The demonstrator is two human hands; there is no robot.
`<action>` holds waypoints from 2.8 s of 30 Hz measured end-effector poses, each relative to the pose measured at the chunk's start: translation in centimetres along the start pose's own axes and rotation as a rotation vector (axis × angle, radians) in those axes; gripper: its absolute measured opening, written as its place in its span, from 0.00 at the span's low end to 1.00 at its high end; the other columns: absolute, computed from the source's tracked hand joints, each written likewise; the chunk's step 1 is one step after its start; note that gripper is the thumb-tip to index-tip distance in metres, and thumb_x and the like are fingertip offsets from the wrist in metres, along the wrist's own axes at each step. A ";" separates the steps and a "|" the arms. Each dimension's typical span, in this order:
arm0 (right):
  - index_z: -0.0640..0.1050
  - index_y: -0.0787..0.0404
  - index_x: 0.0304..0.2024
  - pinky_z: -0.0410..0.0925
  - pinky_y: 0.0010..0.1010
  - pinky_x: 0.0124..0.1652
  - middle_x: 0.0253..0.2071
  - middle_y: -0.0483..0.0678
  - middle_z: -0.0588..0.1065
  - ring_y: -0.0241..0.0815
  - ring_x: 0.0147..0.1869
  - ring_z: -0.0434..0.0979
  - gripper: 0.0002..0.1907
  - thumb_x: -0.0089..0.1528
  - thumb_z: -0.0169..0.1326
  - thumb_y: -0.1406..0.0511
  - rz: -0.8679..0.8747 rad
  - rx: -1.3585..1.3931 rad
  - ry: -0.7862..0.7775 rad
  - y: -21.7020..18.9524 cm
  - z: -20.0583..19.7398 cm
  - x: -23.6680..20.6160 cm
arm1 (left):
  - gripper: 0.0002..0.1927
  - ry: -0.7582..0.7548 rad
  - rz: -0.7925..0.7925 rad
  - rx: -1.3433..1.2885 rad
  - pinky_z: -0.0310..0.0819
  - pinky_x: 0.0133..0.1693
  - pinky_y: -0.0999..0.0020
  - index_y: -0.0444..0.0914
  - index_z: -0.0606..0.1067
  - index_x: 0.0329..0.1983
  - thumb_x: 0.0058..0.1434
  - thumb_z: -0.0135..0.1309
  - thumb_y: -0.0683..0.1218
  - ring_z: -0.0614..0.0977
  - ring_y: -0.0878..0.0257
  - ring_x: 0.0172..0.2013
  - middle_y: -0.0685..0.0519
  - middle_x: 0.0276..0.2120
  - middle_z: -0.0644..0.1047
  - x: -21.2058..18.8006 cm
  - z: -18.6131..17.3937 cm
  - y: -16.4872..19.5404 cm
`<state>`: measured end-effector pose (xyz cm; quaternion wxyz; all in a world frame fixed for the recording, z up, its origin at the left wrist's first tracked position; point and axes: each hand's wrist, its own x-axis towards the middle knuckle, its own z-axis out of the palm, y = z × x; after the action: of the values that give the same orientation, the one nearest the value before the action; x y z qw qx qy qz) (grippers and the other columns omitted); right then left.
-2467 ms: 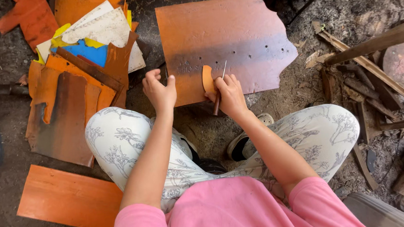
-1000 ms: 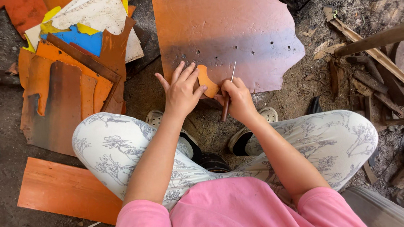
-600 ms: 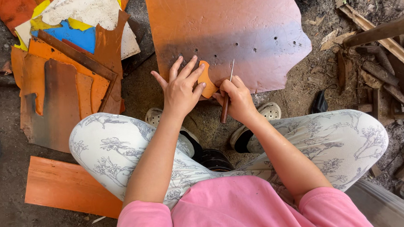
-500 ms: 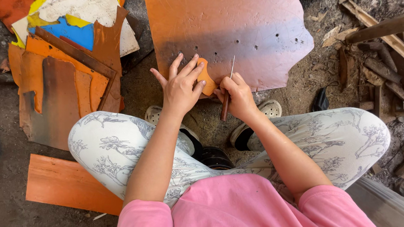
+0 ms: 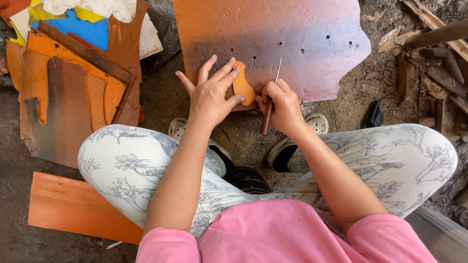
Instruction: The person sits on the ground and uses a pointed tool to carve a small orange leather piece placed on a larger flat board. They repeatedly press the tool into the leather to create small indentations or holes.
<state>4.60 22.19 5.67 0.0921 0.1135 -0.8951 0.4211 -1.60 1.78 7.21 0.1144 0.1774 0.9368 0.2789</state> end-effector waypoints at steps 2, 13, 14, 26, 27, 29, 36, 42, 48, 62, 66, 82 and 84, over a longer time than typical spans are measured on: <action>0.67 0.63 0.33 0.68 0.38 0.37 0.35 0.50 0.75 0.52 0.37 0.72 0.15 0.57 0.63 0.76 0.002 0.008 0.003 0.1 0.1 -0.1 | 0.36 0.001 -0.003 -0.002 0.20 0.62 0.16 0.57 0.75 0.62 0.48 0.69 0.58 0.59 0.59 0.71 0.69 0.66 0.70 0.0 0.0 -0.1; 0.69 0.64 0.34 0.68 0.38 0.34 0.33 0.54 0.73 0.54 0.34 0.74 0.14 0.58 0.63 0.76 0.097 0.000 0.016 0.4 0.1 -0.1 | 0.26 0.036 0.007 -0.030 0.22 0.60 0.12 0.54 0.79 0.58 0.54 0.66 0.53 0.62 0.58 0.69 0.69 0.63 0.73 0.5 0.4 -0.5; 0.68 0.65 0.34 0.68 0.38 0.34 0.32 0.54 0.72 0.54 0.34 0.73 0.14 0.58 0.63 0.76 0.105 -0.002 0.021 0.4 0.1 -0.2 | 0.26 0.035 0.003 -0.029 0.23 0.60 0.12 0.54 0.79 0.58 0.54 0.66 0.52 0.62 0.58 0.68 0.70 0.63 0.73 0.5 0.4 -0.5; 0.68 0.64 0.34 0.68 0.39 0.36 0.33 0.52 0.73 0.53 0.36 0.73 0.14 0.57 0.62 0.77 0.038 0.003 0.039 0.4 0.4 -0.5 | 0.26 0.042 0.004 -0.042 0.24 0.61 0.14 0.53 0.79 0.57 0.53 0.67 0.52 0.62 0.58 0.69 0.69 0.63 0.73 0.1 0.3 -0.5; 0.68 0.64 0.34 0.68 0.38 0.36 0.33 0.52 0.72 0.53 0.37 0.73 0.14 0.57 0.62 0.77 0.038 0.002 0.040 0.5 0.4 -0.5 | 0.26 0.038 0.000 -0.042 0.24 0.61 0.14 0.53 0.79 0.57 0.54 0.67 0.51 0.62 0.58 0.69 0.69 0.63 0.73 0.2 0.4 -0.5; 0.68 0.64 0.33 0.68 0.38 0.35 0.31 0.51 0.72 0.52 0.36 0.73 0.14 0.57 0.62 0.77 0.034 -0.016 0.032 0.5 0.5 -0.5 | 0.26 0.032 -0.006 -0.037 0.24 0.62 0.15 0.53 0.79 0.57 0.54 0.66 0.52 0.62 0.59 0.69 0.69 0.64 0.73 0.2 0.5 -0.6; 0.67 0.64 0.33 0.69 0.36 0.37 0.35 0.50 0.76 0.51 0.38 0.74 0.14 0.57 0.61 0.77 -0.026 0.003 0.044 0.5 0.4 -0.4 | 0.27 0.014 -0.012 -0.019 0.22 0.63 0.17 0.53 0.78 0.58 0.53 0.67 0.55 0.60 0.59 0.70 0.69 0.64 0.72 0.2 0.5 -0.6; 0.67 0.64 0.33 0.69 0.37 0.36 0.34 0.50 0.77 0.51 0.37 0.74 0.14 0.57 0.61 0.77 -0.015 0.007 0.033 0.4 0.4 -0.4 | 0.29 0.010 -0.022 -0.018 0.21 0.64 0.18 0.54 0.78 0.59 0.51 0.68 0.56 0.60 0.60 0.70 0.70 0.64 0.72 0.2 0.4 -0.4; 0.68 0.65 0.34 0.69 0.37 0.36 0.35 0.50 0.77 0.51 0.38 0.74 0.13 0.57 0.60 0.77 -0.020 0.007 0.045 0.2 0.3 -0.2 | 0.29 0.009 -0.019 -0.019 0.22 0.63 0.17 0.53 0.78 0.59 0.51 0.68 0.56 0.60 0.59 0.70 0.69 0.64 0.72 0.1 0.1 -0.1; 0.68 0.64 0.31 0.67 0.36 0.34 0.33 0.52 0.75 0.49 0.34 0.72 0.16 0.59 0.66 0.70 0.037 -0.005 -0.014 0.0 0.1 0.0 | 0.29 0.005 0.003 0.019 0.23 0.59 0.10 0.52 0.77 0.60 0.52 0.67 0.55 0.60 0.59 0.70 0.69 0.65 0.71 0.0 0.0 0.1; 0.70 0.64 0.41 0.72 0.30 0.39 0.37 0.50 0.78 0.40 0.39 0.79 0.11 0.68 0.59 0.65 0.181 0.126 -0.013 0.5 0.0 0.1 | 0.28 -0.002 -0.003 0.032 0.24 0.59 0.09 0.53 0.77 0.59 0.53 0.67 0.55 0.61 0.60 0.70 0.70 0.65 0.70 0.0 0.0 0.2; 0.71 0.67 0.34 0.74 0.26 0.37 0.32 0.52 0.81 0.34 0.36 0.81 0.10 0.70 0.53 0.69 0.302 0.288 0.301 0.9 3.3 2.0 | 0.28 0.002 0.001 0.075 0.31 0.53 0.03 0.52 0.77 0.59 0.53 0.66 0.52 0.60 0.58 0.70 0.67 0.66 0.69 0.0 0.2 0.5; 0.71 0.67 0.34 0.74 0.26 0.37 0.31 0.52 0.81 0.34 0.36 0.82 0.10 0.70 0.54 0.70 0.292 0.275 0.305 0.8 3.4 2.0 | 0.27 -0.003 -0.001 0.077 0.30 0.53 0.03 0.52 0.77 0.59 0.53 0.66 0.51 0.60 0.58 0.70 0.67 0.66 0.69 0.0 0.2 0.5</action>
<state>2.23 19.78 3.48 0.1480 -0.0706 -0.8120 0.5601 -1.44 2.24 7.32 0.1090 0.1818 0.9467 0.2425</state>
